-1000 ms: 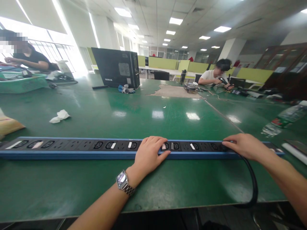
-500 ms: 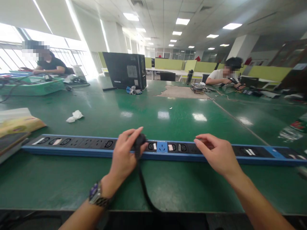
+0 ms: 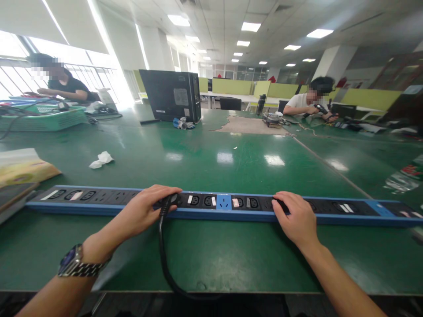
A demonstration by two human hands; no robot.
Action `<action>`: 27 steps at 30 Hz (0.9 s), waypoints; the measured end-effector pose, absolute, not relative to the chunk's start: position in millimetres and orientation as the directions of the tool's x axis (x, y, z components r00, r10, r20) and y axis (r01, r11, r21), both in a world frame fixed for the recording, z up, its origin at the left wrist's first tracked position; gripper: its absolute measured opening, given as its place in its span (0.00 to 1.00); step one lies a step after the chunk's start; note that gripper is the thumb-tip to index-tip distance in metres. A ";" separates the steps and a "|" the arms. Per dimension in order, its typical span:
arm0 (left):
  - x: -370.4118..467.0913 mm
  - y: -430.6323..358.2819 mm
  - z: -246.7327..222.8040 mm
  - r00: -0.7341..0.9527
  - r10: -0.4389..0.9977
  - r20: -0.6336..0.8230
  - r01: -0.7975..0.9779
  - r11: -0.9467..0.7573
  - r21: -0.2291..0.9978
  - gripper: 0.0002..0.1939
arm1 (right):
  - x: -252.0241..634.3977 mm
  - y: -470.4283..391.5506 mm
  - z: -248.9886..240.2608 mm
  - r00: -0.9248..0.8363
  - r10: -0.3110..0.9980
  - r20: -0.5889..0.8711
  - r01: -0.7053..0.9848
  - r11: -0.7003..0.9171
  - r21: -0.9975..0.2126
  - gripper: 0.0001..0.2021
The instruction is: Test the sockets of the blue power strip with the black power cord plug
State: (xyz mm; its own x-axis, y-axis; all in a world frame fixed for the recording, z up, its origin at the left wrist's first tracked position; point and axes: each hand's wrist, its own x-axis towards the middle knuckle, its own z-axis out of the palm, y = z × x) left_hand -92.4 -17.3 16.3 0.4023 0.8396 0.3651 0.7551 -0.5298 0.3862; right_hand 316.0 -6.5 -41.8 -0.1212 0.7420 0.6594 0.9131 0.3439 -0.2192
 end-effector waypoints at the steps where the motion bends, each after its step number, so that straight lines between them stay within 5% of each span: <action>1: -94.3 -15.5 17.3 0.426 0.836 0.345 0.747 -0.540 0.388 0.18 | 316.0 -6.3 -42.3 -0.116 0.743 0.660 0.915 0.338 -0.220 0.13; 7: -95.9 -13.7 17.5 0.488 0.837 0.247 0.736 -0.547 0.398 0.25 | 313.3 -6.5 -43.2 -0.086 0.743 0.664 0.920 0.316 -0.234 0.12; 13: -50.7 -18.3 23.5 0.145 0.813 0.564 0.627 -0.517 0.583 0.23 | 311.0 -6.6 -43.2 -0.083 0.745 0.662 0.926 0.304 -0.225 0.11; 17: -0.6 -11.4 14.2 0.380 0.784 0.491 0.629 -0.608 0.484 0.19 | 312.3 -6.7 -44.5 -0.083 0.733 0.676 0.926 0.308 -0.219 0.12; 27: 19.5 -1.7 7.8 0.542 0.784 0.303 0.690 -0.621 0.372 0.18 | 310.7 -7.5 -44.8 -0.054 0.755 0.653 0.918 0.295 -0.265 0.12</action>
State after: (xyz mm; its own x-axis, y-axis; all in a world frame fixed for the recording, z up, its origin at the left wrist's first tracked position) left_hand 19.5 -1.7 7.8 0.5420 0.7838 0.3031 0.6898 -0.6209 0.3724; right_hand 310.7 -7.5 -44.8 -0.0538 0.7551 0.6534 0.9180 0.2949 -0.2651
